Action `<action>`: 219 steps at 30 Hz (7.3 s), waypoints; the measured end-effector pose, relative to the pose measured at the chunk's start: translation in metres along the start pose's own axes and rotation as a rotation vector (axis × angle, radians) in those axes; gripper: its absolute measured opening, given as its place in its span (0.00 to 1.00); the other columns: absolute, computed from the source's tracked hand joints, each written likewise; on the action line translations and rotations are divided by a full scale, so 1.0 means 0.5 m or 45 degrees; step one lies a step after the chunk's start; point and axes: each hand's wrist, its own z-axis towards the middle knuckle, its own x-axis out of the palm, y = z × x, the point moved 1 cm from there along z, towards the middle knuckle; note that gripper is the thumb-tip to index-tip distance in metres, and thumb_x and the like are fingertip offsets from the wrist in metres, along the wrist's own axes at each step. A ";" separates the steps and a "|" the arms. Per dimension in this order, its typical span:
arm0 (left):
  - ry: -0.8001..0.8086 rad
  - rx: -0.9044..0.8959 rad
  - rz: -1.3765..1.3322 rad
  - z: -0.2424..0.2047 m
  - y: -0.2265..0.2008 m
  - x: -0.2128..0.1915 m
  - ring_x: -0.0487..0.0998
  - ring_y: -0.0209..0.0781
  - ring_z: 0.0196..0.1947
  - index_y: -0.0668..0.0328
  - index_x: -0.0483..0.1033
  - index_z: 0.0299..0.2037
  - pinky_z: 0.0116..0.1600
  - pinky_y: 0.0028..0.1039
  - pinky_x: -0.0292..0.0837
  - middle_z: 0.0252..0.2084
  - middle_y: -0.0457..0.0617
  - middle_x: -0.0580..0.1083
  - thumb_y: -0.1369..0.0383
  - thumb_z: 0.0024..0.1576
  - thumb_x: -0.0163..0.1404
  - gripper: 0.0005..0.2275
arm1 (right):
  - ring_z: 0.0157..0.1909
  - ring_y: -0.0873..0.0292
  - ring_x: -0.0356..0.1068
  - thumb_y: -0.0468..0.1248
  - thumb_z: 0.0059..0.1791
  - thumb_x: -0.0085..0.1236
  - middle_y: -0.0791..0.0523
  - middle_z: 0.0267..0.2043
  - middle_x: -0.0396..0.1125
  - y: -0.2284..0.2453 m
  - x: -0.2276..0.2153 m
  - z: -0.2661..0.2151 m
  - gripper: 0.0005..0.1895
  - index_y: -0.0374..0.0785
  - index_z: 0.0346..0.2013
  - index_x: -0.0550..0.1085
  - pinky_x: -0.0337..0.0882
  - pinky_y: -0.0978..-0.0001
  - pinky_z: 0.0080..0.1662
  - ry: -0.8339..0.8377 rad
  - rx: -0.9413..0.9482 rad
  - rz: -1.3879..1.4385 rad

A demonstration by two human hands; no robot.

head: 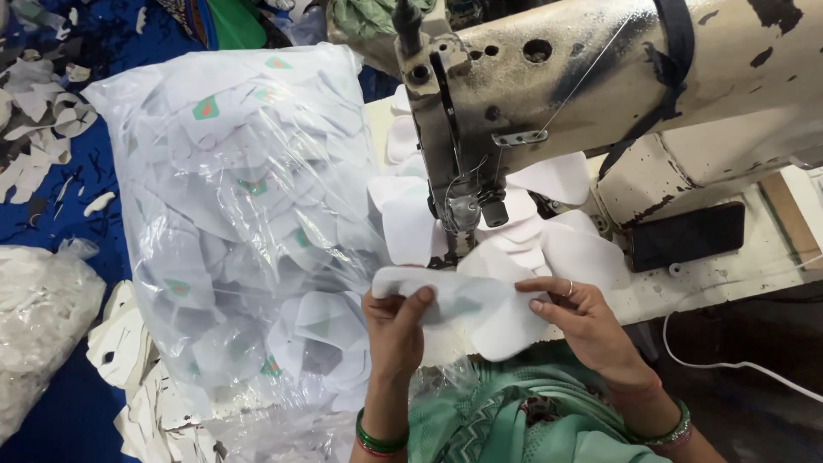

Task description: The person operates a sewing machine to stitch white fabric pieces, likely mask components. They pick up pieces from a plastic bag, align them under the needle, sew them, and place the finished items into a pile on the machine table.

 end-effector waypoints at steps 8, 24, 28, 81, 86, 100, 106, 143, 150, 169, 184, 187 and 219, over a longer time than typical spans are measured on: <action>0.372 -0.425 0.452 -0.006 -0.045 0.115 0.81 0.38 0.47 0.62 0.63 0.68 0.52 0.29 0.80 0.50 0.53 0.77 0.82 0.50 0.60 0.33 | 0.53 0.62 0.70 0.22 0.51 0.47 0.49 0.54 0.70 0.084 0.097 -0.018 0.32 0.34 0.71 0.60 0.71 0.70 0.54 0.149 -0.039 0.008; 0.224 -0.239 0.796 -0.019 -0.066 0.131 0.82 0.37 0.43 0.61 0.57 0.71 0.48 0.28 0.82 0.47 0.55 0.80 0.78 0.55 0.59 0.33 | 0.50 0.63 0.73 0.25 0.52 0.50 0.47 0.53 0.74 0.076 0.126 -0.036 0.35 0.39 0.74 0.56 0.72 0.72 0.52 0.105 -0.101 -0.197; 0.201 -0.230 0.809 -0.025 -0.050 0.117 0.83 0.38 0.43 0.62 0.56 0.72 0.47 0.28 0.82 0.47 0.56 0.80 0.75 0.54 0.59 0.35 | 0.46 0.65 0.74 0.24 0.51 0.53 0.48 0.47 0.78 0.059 0.118 -0.037 0.36 0.39 0.74 0.58 0.73 0.75 0.48 0.007 -0.166 -0.393; -0.051 -0.335 0.669 -0.069 -0.035 0.093 0.83 0.35 0.31 0.71 0.84 0.40 0.38 0.26 0.81 0.35 0.51 0.83 0.73 0.51 0.64 0.10 | 0.38 0.62 0.79 0.27 0.51 0.55 0.51 0.41 0.76 0.084 0.138 -0.075 0.18 0.33 0.55 0.78 0.83 0.69 0.43 0.173 0.186 -0.194; -0.006 -0.303 0.637 -0.044 -0.011 0.095 0.83 0.35 0.32 0.72 0.84 0.40 0.38 0.26 0.80 0.35 0.52 0.83 0.74 0.52 0.64 0.09 | 0.38 0.62 0.79 0.26 0.49 0.57 0.51 0.43 0.78 0.072 0.115 -0.056 0.16 0.31 0.52 0.79 0.82 0.70 0.41 0.165 0.106 -0.298; -0.240 -0.199 0.254 0.103 0.063 0.022 0.82 0.38 0.36 0.73 0.80 0.44 0.40 0.28 0.79 0.40 0.53 0.82 0.70 0.53 0.65 0.14 | 0.33 0.65 0.78 0.28 0.50 0.57 0.56 0.32 0.76 0.125 0.144 0.127 0.16 0.34 0.52 0.79 0.82 0.72 0.38 0.305 -0.089 -0.799; -0.366 -0.265 0.318 0.179 0.016 0.030 0.83 0.40 0.35 0.72 0.80 0.44 0.40 0.28 0.79 0.40 0.53 0.82 0.70 0.50 0.65 0.16 | 0.37 0.64 0.79 0.29 0.51 0.56 0.53 0.41 0.74 0.111 0.159 0.192 0.16 0.34 0.54 0.77 0.82 0.72 0.41 0.292 -0.044 -0.780; -0.235 -0.241 -0.145 0.078 0.081 0.015 0.81 0.35 0.40 0.67 0.72 0.64 0.47 0.25 0.76 0.50 0.48 0.80 0.83 0.54 0.57 0.25 | 0.49 0.42 0.70 0.36 0.70 0.38 0.40 0.53 0.67 0.177 -0.310 0.070 0.17 0.19 0.60 0.65 0.71 0.60 0.52 -1.240 -1.372 -1.956; -0.093 -0.374 -0.310 0.097 0.062 0.028 0.83 0.42 0.44 0.61 0.69 0.65 0.53 0.34 0.80 0.45 0.57 0.80 0.84 0.55 0.54 0.25 | 0.33 0.51 0.62 0.33 0.63 0.51 0.48 0.32 0.59 0.157 -0.175 0.034 0.18 0.27 0.31 0.63 0.61 0.62 0.40 -1.159 -0.997 -1.472; -0.146 -0.043 -0.195 0.123 0.084 0.066 0.79 0.38 0.50 0.62 0.68 0.67 0.58 0.29 0.76 0.63 0.52 0.72 0.86 0.59 0.51 0.25 | 0.48 0.57 0.77 0.26 0.48 0.57 0.53 0.50 0.73 0.015 0.067 0.032 0.12 0.35 0.46 0.78 0.80 0.71 0.43 -0.142 -0.763 -1.164; 0.271 0.343 0.773 0.039 0.073 0.031 0.78 0.40 0.54 0.61 0.42 0.78 0.58 0.26 0.74 0.62 0.55 0.72 0.47 0.62 0.51 0.42 | 0.34 0.67 0.72 0.36 0.57 0.55 0.56 0.32 0.72 -0.071 0.204 0.210 0.10 0.29 0.40 0.74 0.76 0.74 0.37 0.180 -0.117 0.060; -0.017 0.382 0.788 0.074 0.080 -0.048 0.77 0.38 0.54 0.70 0.64 0.68 0.57 0.25 0.73 0.62 0.54 0.74 0.58 0.64 0.52 0.27 | 0.28 0.71 0.68 0.36 0.57 0.57 0.60 0.28 0.70 -0.057 0.216 0.208 0.10 0.28 0.40 0.76 0.69 0.79 0.31 0.035 -0.134 0.174; -0.032 0.080 0.781 0.128 -0.006 0.052 0.79 0.28 0.36 0.61 0.70 0.68 0.40 0.20 0.78 0.40 0.48 0.80 0.81 0.55 0.60 0.28 | 0.27 0.68 0.75 0.37 0.56 0.52 0.57 0.27 0.75 -0.014 0.177 0.175 0.12 0.29 0.42 0.76 0.74 0.77 0.30 -0.147 -0.179 -0.217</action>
